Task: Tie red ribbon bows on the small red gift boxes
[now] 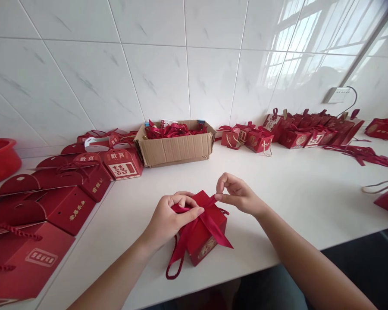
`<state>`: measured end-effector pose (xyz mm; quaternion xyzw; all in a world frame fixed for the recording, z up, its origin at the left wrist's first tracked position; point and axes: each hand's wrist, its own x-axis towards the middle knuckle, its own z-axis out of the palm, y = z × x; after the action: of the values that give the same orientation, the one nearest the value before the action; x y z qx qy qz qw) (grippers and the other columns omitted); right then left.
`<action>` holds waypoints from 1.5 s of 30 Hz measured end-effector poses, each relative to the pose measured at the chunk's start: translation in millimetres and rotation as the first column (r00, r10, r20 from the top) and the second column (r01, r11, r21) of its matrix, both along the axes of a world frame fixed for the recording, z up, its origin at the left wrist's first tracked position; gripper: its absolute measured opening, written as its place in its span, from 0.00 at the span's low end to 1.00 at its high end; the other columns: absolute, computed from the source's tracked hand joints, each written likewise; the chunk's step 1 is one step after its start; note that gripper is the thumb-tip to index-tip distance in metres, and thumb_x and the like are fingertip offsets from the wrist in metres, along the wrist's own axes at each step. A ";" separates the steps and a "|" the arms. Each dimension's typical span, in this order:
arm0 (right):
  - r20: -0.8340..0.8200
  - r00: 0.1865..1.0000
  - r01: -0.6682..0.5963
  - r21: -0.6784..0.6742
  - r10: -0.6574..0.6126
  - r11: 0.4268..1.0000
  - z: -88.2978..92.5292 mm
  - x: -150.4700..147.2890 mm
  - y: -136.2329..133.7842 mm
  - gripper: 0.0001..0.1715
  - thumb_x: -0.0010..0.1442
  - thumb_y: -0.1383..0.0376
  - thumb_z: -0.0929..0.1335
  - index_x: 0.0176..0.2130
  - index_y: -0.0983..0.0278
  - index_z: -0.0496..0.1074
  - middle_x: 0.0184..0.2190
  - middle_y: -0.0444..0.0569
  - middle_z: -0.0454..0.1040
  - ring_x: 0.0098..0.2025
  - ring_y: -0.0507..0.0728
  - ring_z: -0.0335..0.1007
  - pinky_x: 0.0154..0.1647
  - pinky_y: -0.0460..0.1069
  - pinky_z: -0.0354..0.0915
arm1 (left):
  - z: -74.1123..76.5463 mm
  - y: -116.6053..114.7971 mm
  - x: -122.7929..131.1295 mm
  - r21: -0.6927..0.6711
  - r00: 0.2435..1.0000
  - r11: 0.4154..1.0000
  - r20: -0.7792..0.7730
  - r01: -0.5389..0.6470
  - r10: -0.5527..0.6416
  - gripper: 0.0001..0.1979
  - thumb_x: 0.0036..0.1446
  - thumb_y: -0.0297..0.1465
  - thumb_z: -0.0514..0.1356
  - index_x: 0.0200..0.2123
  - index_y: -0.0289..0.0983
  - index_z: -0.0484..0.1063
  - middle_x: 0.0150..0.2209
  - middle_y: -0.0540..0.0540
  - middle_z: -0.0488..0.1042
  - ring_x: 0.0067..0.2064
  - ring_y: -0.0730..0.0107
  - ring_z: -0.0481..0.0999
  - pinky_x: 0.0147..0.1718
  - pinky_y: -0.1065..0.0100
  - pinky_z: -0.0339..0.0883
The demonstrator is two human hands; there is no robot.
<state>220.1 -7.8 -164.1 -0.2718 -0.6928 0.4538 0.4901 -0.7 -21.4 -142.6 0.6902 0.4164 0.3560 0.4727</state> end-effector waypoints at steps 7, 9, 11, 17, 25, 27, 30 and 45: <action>0.324 0.884 -0.343 -0.042 0.337 0.939 -3.0 23.1 12.0 0.64 0.41 0.54 0.77 0.65 0.51 0.40 0.64 0.56 0.51 0.65 0.62 0.47 0.61 0.59 0.49 | 1.4 0.3 -4.2 -0.122 0.978 0.992 0.210 0.030 -0.004 0.18 0.54 0.40 0.60 0.20 0.37 0.60 0.32 0.47 0.76 0.34 0.66 0.74 0.34 0.67 0.64; 0.410 0.814 -0.410 -0.096 0.411 0.907 -5.9 17.2 9.5 0.71 0.40 0.57 0.77 0.66 0.51 0.31 0.67 0.56 0.42 0.67 0.62 0.41 0.63 0.58 0.45 | 0.6 1.1 -4.6 -0.149 0.969 0.988 0.248 0.049 -0.011 0.15 0.57 0.43 0.56 0.27 0.36 0.68 0.29 0.47 0.76 0.30 0.67 0.74 0.31 0.67 0.64; 0.431 0.798 -0.411 -0.122 0.422 0.903 -9.4 9.2 6.7 0.73 0.39 0.60 0.78 0.66 0.51 0.29 0.66 0.56 0.45 0.66 0.61 0.44 0.64 0.57 0.45 | -1.5 2.9 -4.1 -0.135 0.958 0.991 0.288 0.022 0.018 0.16 0.58 0.44 0.54 0.34 0.36 0.70 0.33 0.46 0.76 0.35 0.64 0.75 0.34 0.66 0.66; 0.382 0.885 -0.200 -0.202 0.265 0.959 -9.8 30.6 15.0 0.68 0.42 0.63 0.77 0.66 0.53 0.33 0.60 0.54 0.58 0.61 0.61 0.56 0.57 0.56 0.58 | -11.0 15.7 -4.2 -0.141 0.880 0.951 0.361 -0.277 0.310 0.23 0.58 0.47 0.51 0.51 0.39 0.63 0.55 0.39 0.67 0.54 0.57 0.68 0.49 0.58 0.61; 0.749 0.238 0.907 0.056 -0.619 0.417 -25.9 54.4 47.7 0.57 0.58 0.55 0.63 0.64 0.74 0.20 0.65 0.73 0.27 0.67 0.75 0.29 0.62 0.65 0.43 | -33.6 25.2 -1.4 0.073 0.954 0.959 -0.111 -0.273 0.280 0.23 0.57 0.46 0.53 0.52 0.41 0.62 0.58 0.40 0.63 0.61 0.55 0.59 0.55 0.54 0.56; 0.783 0.285 0.839 0.075 -0.553 0.539 -37.2 37.4 49.9 0.49 0.59 0.56 0.63 0.66 0.72 0.34 0.66 0.68 0.30 0.68 0.73 0.29 0.64 0.63 0.40 | -46.7 23.3 2.3 0.244 0.910 0.966 -0.374 -0.089 0.179 0.24 0.56 0.45 0.53 0.53 0.41 0.64 0.59 0.40 0.62 0.63 0.54 0.55 0.59 0.51 0.51; 0.839 0.364 0.668 0.068 -0.405 0.741 -49.7 15.8 47.8 0.33 0.61 0.56 0.60 0.63 0.62 0.53 0.67 0.56 0.43 0.68 0.69 0.32 0.64 0.64 0.34 | -58.8 19.0 5.7 0.303 0.736 0.937 -0.672 0.172 0.082 0.27 0.58 0.45 0.51 0.57 0.39 0.62 0.63 0.36 0.56 0.65 0.48 0.50 0.60 0.46 0.45; 0.912 0.213 0.555 0.182 -0.349 0.812 -61.0 16.4 44.7 0.29 0.64 0.56 0.54 0.62 0.58 0.56 0.66 0.53 0.49 0.67 0.70 0.38 0.61 0.69 0.42 | -16.9 -14.0 -9.2 0.168 0.614 0.963 -0.789 0.212 0.002 0.30 0.55 0.46 0.53 0.58 0.39 0.61 0.65 0.34 0.51 0.66 0.43 0.45 0.58 0.43 0.48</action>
<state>236.5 36.9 -225.2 -0.7099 -0.6863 0.1208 0.1020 -9.8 -35.4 -159.5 0.8520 0.4918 0.0398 0.1753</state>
